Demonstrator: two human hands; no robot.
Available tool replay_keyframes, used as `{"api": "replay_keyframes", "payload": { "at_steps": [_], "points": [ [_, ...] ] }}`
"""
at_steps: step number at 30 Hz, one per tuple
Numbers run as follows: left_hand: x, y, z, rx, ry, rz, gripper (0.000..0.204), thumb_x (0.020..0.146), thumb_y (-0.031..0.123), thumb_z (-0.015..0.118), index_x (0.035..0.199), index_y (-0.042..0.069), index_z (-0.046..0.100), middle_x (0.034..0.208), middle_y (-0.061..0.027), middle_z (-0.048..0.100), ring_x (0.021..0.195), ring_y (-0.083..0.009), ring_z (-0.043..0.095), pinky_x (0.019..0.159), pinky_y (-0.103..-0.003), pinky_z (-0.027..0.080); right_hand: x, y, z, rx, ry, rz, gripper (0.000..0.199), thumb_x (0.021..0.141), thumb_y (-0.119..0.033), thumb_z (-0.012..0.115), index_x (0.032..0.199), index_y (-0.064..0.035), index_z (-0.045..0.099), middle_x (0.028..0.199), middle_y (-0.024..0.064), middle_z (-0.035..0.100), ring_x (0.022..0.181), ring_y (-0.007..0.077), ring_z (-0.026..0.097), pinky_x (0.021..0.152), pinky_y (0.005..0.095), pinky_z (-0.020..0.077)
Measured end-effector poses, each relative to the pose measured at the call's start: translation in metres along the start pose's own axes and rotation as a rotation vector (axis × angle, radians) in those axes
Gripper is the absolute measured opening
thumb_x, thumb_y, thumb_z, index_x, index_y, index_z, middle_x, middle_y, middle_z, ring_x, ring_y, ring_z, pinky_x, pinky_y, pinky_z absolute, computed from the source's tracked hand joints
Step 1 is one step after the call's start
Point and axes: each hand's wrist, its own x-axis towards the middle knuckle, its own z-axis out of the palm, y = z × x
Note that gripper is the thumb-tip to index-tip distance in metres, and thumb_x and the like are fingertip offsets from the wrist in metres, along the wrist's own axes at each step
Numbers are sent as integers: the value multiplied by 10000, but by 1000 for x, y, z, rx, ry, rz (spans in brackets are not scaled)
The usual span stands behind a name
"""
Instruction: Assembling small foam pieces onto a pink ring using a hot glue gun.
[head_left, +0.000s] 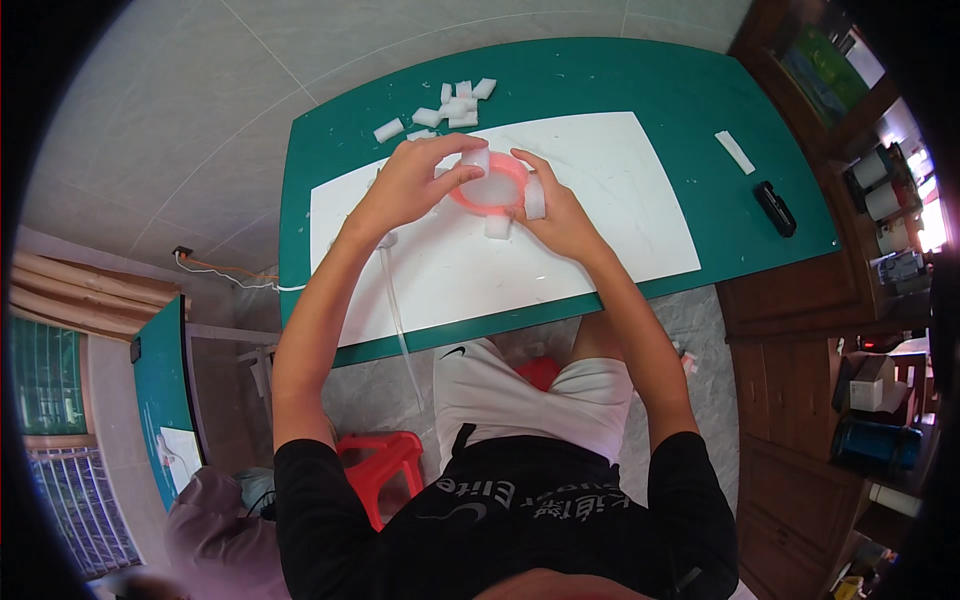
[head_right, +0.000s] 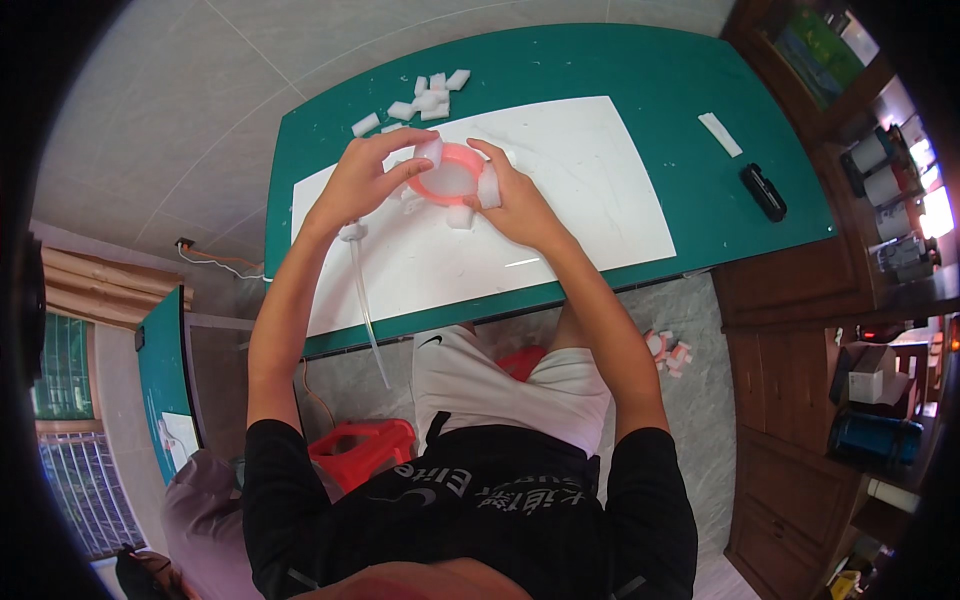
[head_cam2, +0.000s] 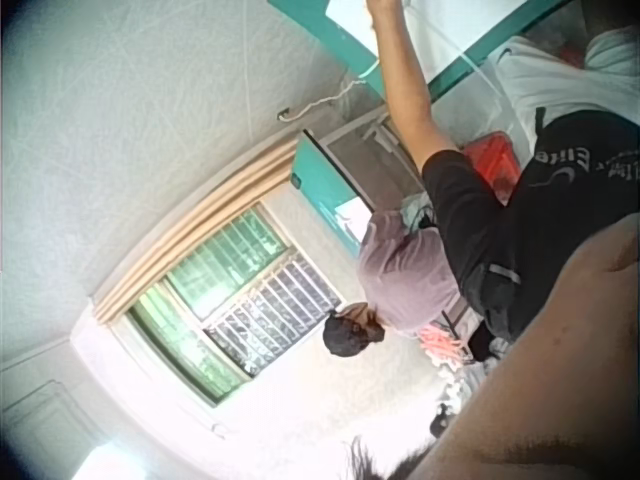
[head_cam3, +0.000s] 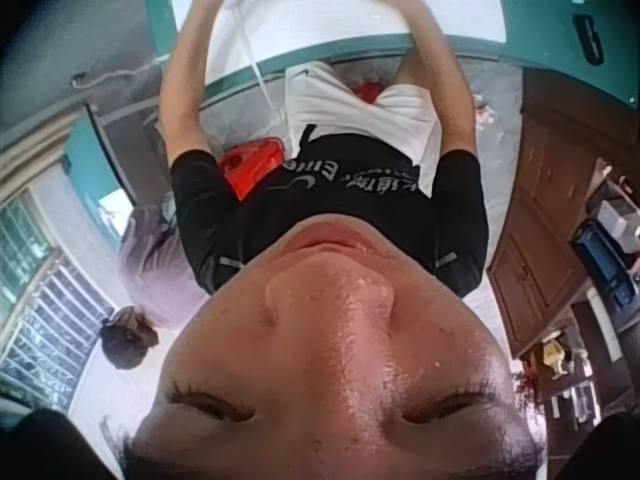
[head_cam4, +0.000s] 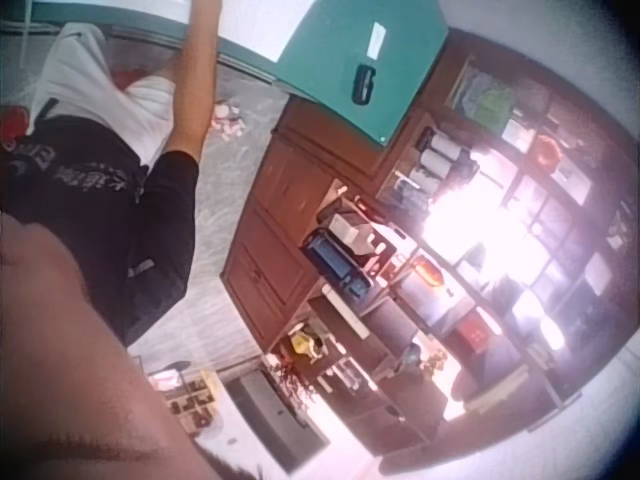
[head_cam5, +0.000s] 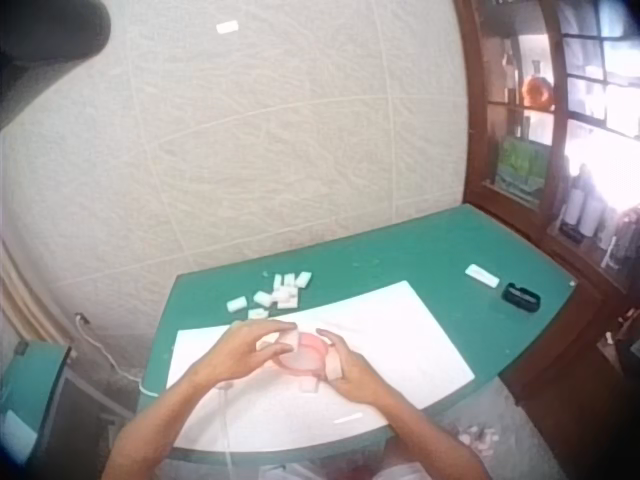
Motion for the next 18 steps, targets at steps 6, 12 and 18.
{"api": "replay_keyframes", "payload": {
  "at_steps": [6,12,18],
  "points": [
    [1,2,1,19,-15,18,321,906,253,671,1168,68,682,1096,-128,712,925,-280,681,785,-345,521,0,2,1,-19,15,-39,720,842,-163,742,1449,-124,357,1338,205,556,1189,386,574,1004,416,454],
    [0,5,-1,4,-25,8,320,902,241,672,1168,63,679,1099,-133,710,932,-288,679,815,-355,515,0,2,1,-30,26,-57,711,839,-136,737,1445,-121,366,1334,213,560,1183,403,573,993,415,458],
    [-2,7,-2,41,-32,0,329,902,241,670,1176,60,676,1115,-136,705,946,-293,676,842,-360,511,0,1,0,-42,19,-54,711,836,-142,740,1444,-125,373,1325,212,566,1178,402,575,990,413,458]
  ]
}}
